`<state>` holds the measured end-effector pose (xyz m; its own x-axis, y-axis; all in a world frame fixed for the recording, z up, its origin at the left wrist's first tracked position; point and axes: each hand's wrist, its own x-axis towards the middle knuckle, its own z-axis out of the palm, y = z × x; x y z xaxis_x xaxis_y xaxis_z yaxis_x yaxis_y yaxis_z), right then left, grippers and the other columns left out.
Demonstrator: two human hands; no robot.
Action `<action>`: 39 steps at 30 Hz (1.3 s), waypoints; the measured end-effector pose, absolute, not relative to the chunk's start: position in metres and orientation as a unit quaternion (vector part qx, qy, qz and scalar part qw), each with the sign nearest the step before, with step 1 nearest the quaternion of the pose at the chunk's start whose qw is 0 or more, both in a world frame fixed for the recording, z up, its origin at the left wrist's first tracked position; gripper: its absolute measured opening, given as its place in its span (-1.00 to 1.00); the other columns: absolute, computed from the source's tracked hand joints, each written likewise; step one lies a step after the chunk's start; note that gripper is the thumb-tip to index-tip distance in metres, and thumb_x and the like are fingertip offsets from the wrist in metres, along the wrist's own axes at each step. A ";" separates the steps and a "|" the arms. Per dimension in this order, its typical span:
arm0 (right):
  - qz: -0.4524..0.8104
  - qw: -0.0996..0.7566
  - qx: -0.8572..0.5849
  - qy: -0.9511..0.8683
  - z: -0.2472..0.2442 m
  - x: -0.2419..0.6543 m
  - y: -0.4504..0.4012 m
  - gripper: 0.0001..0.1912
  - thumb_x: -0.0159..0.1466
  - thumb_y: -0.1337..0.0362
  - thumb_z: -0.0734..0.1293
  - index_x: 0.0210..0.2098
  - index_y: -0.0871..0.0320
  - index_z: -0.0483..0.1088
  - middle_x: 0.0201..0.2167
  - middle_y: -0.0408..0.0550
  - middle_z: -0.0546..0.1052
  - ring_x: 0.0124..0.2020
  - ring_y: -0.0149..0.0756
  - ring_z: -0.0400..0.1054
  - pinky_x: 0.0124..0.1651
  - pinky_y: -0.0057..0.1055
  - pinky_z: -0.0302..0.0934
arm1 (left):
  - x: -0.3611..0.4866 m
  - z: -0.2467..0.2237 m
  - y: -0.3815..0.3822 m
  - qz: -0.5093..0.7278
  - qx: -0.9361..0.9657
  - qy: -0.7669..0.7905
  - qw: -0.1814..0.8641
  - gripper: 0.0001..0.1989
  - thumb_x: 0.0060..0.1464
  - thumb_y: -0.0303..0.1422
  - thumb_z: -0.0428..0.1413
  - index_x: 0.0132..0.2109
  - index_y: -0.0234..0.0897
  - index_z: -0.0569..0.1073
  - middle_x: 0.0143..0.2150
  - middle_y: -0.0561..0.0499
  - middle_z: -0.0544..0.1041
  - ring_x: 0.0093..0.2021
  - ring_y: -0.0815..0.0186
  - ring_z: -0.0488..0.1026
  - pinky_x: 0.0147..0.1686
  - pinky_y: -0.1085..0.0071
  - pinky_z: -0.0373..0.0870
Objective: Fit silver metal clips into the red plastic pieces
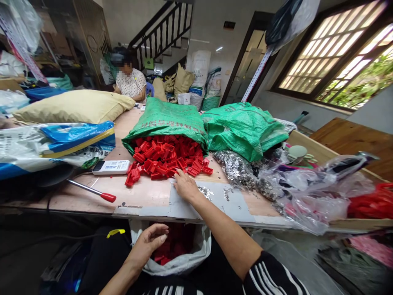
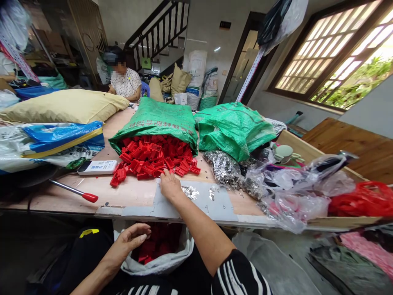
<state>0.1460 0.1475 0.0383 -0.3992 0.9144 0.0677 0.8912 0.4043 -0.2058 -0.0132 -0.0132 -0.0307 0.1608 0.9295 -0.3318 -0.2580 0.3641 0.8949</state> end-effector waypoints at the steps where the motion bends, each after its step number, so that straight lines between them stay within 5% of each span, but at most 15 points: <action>1: 0.069 0.088 -0.540 -0.834 0.039 0.146 0.148 -0.69 0.30 0.34 0.25 0.04 0.19 0.35 0.24 0.12 0.22 0.13 -0.04 0.20 0.12 -0.16 0.15 | -0.013 -0.030 -0.013 0.442 0.350 0.473 0.677 -0.69 -0.15 -0.29 0.34 -0.20 -0.29 0.59 -0.19 -0.17 0.62 -0.11 0.15 0.52 -0.06 0.36 0.36; 9: 0.172 0.211 -0.473 -0.838 0.058 0.170 0.097 -0.76 0.33 0.32 0.25 -0.02 0.17 0.40 0.00 0.04 0.46 0.03 -0.21 0.30 0.10 -0.30 0.15 | -0.008 -0.001 -0.015 0.436 0.287 0.409 0.748 -0.69 -0.04 -0.29 0.28 -0.12 -0.30 0.54 -0.14 -0.18 0.60 -0.11 0.15 0.54 -0.06 0.31 0.42; 12: 0.297 0.252 -0.397 -0.831 0.068 0.180 0.065 -0.81 0.32 0.34 0.26 -0.10 0.14 0.44 -0.13 -0.05 0.52 -0.14 -0.30 0.39 -0.06 -0.41 0.23 | -0.005 0.011 -0.009 0.443 0.201 0.357 0.798 -0.62 0.11 -0.17 0.14 0.02 -0.28 0.45 -0.12 -0.21 0.59 -0.15 0.14 0.57 -0.24 0.30 0.51; 16: 0.375 0.230 -0.315 -0.841 0.079 0.190 0.033 -0.81 0.30 0.38 0.28 -0.12 0.14 0.47 -0.14 -0.05 0.54 -0.12 -0.32 0.41 -0.04 -0.45 0.22 | 0.001 0.017 -0.004 0.387 0.120 0.268 0.874 -0.49 0.16 -0.03 0.00 -0.09 -0.45 0.48 -0.26 -0.27 0.60 -0.42 0.22 0.59 -0.56 0.50 0.47; 21: 0.381 0.209 -0.280 -0.856 0.079 0.198 0.016 -0.77 0.25 0.43 0.29 -0.13 0.14 0.48 -0.03 0.00 0.51 0.00 -0.29 0.37 0.10 -0.40 0.16 | 0.007 0.016 -0.016 0.357 0.079 0.284 0.886 -0.72 0.06 -0.29 0.21 -0.15 -0.42 0.49 -0.32 -0.18 0.62 -0.46 0.30 0.58 -0.44 0.54 0.51; 23: 0.401 0.230 -0.278 -0.842 0.075 0.203 0.013 -0.76 0.25 0.43 0.29 -0.11 0.15 0.47 0.05 0.01 0.45 0.04 -0.31 0.35 0.11 -0.43 0.16 | 0.005 0.015 -0.022 0.364 0.076 0.319 0.872 -0.61 -0.05 -0.42 0.29 -0.03 -0.31 0.46 -0.28 -0.12 0.63 -0.41 0.30 0.59 -0.40 0.55 0.52; 29: 0.333 0.328 -0.488 -0.737 0.049 0.247 0.027 -0.82 0.25 0.37 0.30 -0.15 0.15 0.46 -0.20 -0.05 0.54 -0.18 -0.32 0.41 -0.11 -0.44 0.25 | 0.004 0.021 -0.025 0.354 0.132 0.383 0.843 -0.30 -0.18 -0.45 0.37 0.14 -0.19 0.34 -0.17 -0.10 0.61 -0.31 0.20 0.61 -0.33 0.47 0.54; 35: 0.088 0.236 -0.738 -0.626 0.029 0.318 0.052 -0.87 0.25 0.37 0.27 -0.22 0.17 0.42 -0.28 -0.03 0.53 -0.24 -0.27 0.40 -0.20 -0.41 0.18 | 0.012 0.019 -0.023 0.395 0.148 0.388 0.819 -0.47 -0.24 -0.49 0.38 -0.07 -0.21 0.41 -0.12 -0.08 0.60 -0.21 0.16 0.60 -0.15 0.25 0.52; 39: 0.071 0.201 -0.761 -0.613 0.027 0.330 0.061 -0.91 0.24 0.31 0.31 -0.25 0.14 0.43 -0.33 -0.04 0.52 -0.29 -0.25 0.38 -0.29 -0.43 0.12 | 0.018 0.015 -0.020 0.423 0.191 0.407 0.787 -0.53 -0.26 -0.50 0.38 -0.14 -0.24 0.43 -0.15 -0.09 0.62 -0.26 0.24 0.59 -0.21 0.39 0.50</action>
<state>0.3295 0.0608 0.0266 0.2376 0.9614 0.1387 0.9046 -0.1670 -0.3921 0.0178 -0.0200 0.0151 0.3112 0.8208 -0.4789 -0.5103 0.5695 0.6444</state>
